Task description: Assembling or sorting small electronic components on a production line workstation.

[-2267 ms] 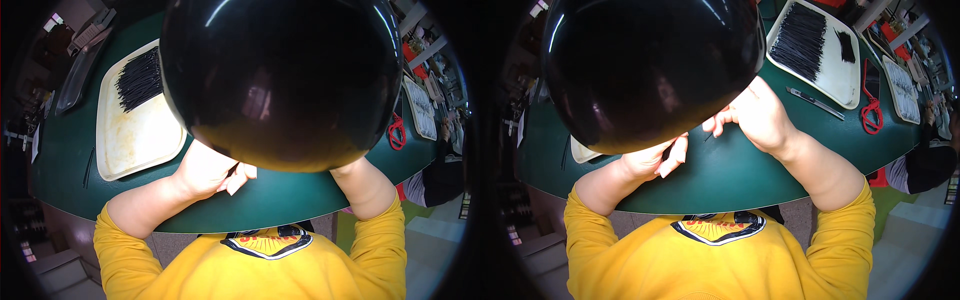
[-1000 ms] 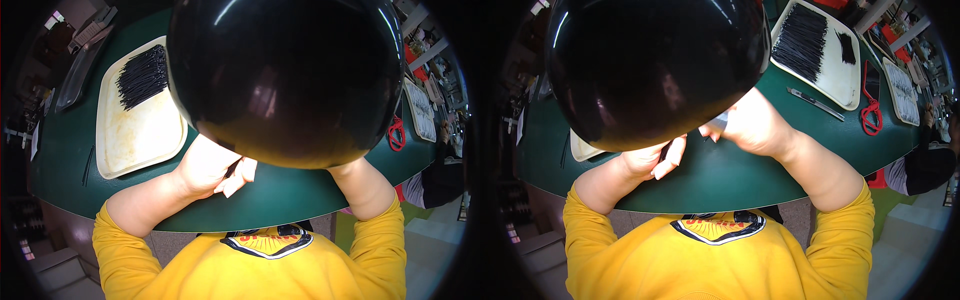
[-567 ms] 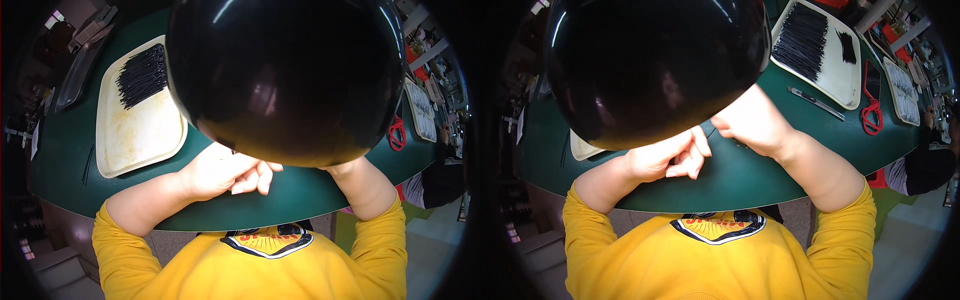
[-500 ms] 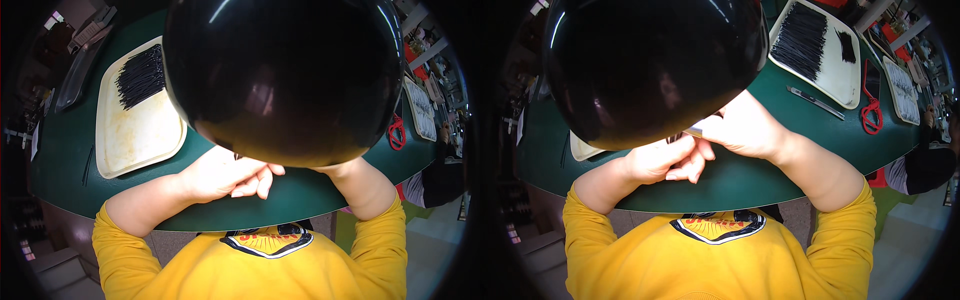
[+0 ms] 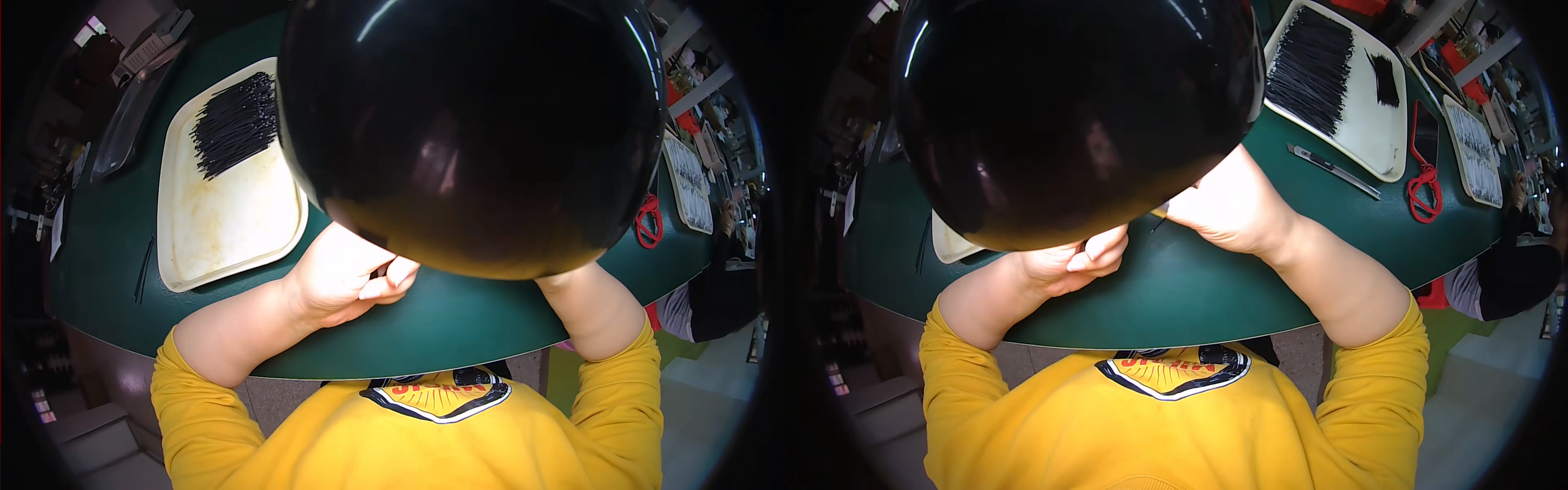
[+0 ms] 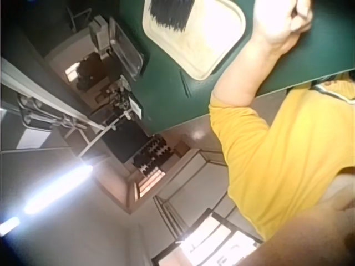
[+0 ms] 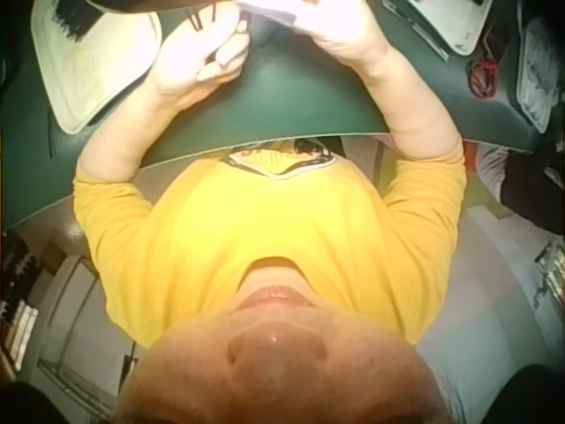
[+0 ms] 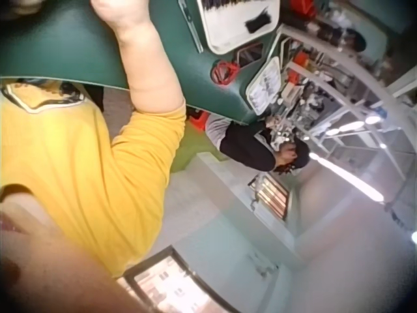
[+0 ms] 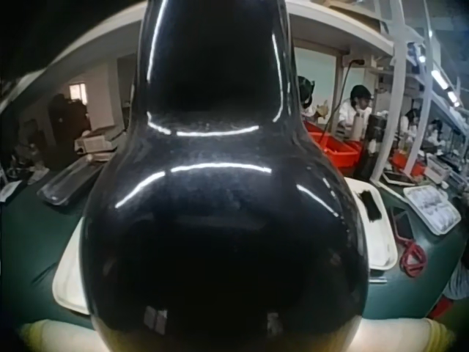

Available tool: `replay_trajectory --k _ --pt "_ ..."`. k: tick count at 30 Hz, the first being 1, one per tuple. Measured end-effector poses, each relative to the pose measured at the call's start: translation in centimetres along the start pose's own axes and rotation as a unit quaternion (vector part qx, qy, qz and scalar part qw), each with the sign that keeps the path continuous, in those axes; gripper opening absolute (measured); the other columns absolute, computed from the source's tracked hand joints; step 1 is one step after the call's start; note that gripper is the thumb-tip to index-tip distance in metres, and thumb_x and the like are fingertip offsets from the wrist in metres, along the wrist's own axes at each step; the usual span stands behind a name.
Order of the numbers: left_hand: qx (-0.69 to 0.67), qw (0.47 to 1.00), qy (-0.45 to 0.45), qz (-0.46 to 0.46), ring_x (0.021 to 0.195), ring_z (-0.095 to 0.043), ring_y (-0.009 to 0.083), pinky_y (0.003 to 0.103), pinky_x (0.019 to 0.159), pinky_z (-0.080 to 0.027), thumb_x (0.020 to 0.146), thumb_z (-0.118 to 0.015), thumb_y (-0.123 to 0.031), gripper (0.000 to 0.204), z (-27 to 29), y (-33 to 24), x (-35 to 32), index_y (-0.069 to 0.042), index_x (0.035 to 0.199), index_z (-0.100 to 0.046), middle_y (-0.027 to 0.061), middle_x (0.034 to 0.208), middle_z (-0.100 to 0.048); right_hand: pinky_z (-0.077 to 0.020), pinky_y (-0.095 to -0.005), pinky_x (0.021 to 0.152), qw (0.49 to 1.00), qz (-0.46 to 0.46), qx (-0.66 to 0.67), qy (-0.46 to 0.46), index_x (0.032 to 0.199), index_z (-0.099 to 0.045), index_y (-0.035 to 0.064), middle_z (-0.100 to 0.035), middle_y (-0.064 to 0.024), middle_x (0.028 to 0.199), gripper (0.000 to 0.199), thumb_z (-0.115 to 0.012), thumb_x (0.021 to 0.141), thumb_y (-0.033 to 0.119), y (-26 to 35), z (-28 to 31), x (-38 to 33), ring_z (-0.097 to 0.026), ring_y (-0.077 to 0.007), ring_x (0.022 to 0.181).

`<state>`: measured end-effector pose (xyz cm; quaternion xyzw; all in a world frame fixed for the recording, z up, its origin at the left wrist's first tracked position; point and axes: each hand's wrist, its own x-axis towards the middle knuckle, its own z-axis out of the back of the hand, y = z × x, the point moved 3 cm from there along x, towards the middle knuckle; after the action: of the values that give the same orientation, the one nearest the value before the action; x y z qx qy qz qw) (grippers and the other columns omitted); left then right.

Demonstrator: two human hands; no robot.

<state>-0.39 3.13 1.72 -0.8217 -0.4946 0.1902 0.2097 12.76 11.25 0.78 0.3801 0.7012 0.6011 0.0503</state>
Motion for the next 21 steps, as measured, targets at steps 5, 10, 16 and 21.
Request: replay_trajectory --k 5,10,16,21 --pt "0.146 0.989 -0.028 0.013 0.039 -0.037 0.0061 0.018 0.038 -0.028 0.088 -0.046 0.001 0.009 0.4 0.0 -0.2 0.002 0.093 -0.053 0.0052 0.058 -0.049 -0.0460 -0.0259 0.077 0.989 0.021 -0.120 -0.081 0.103 -0.054 -0.0027 -0.059 -0.0074 0.095 0.027 -0.060 0.076 -0.005 1.8 -0.4 0.4 -0.056 -0.0136 0.085" --pt "0.157 0.987 -0.035 0.000 0.038 -0.039 0.0070 0.018 0.037 -0.031 0.090 -0.046 -0.003 0.010 -0.1 -0.1 0.1 0.002 0.094 -0.053 0.0068 0.058 -0.051 -0.0390 -0.0215 0.055 0.992 -0.072 0.107 -0.018 0.085 -0.053 0.0010 -0.052 -0.0043 0.072 0.004 -0.050 0.084 0.001 2.0 0.5 -0.5 -0.048 -0.0094 0.062" --pt "0.124 0.992 -0.007 -0.023 0.037 -0.041 0.0082 0.018 0.037 -0.033 0.092 -0.045 -0.006 0.013 0.0 -0.1 -0.2 0.003 0.093 -0.054 0.0089 0.062 -0.055 -0.0360 -0.0204 0.052 0.996 -0.019 0.084 0.006 0.082 -0.053 0.0024 -0.050 -0.0031 0.069 0.009 -0.045 0.087 0.004 1.6 0.9 0.1 -0.046 -0.0082 0.060" --pt "0.140 0.990 0.013 -0.021 0.037 -0.041 0.0084 0.018 0.036 -0.032 0.093 -0.044 -0.009 0.017 0.9 -0.1 0.1 0.004 0.088 -0.055 0.0092 0.063 -0.055 -0.0370 -0.0202 0.053 0.975 -0.111 0.140 -0.131 0.085 -0.054 -0.0001 -0.052 -0.0022 0.074 0.004 -0.050 0.084 0.001 1.7 -0.6 -1.0 -0.045 -0.0069 0.061"
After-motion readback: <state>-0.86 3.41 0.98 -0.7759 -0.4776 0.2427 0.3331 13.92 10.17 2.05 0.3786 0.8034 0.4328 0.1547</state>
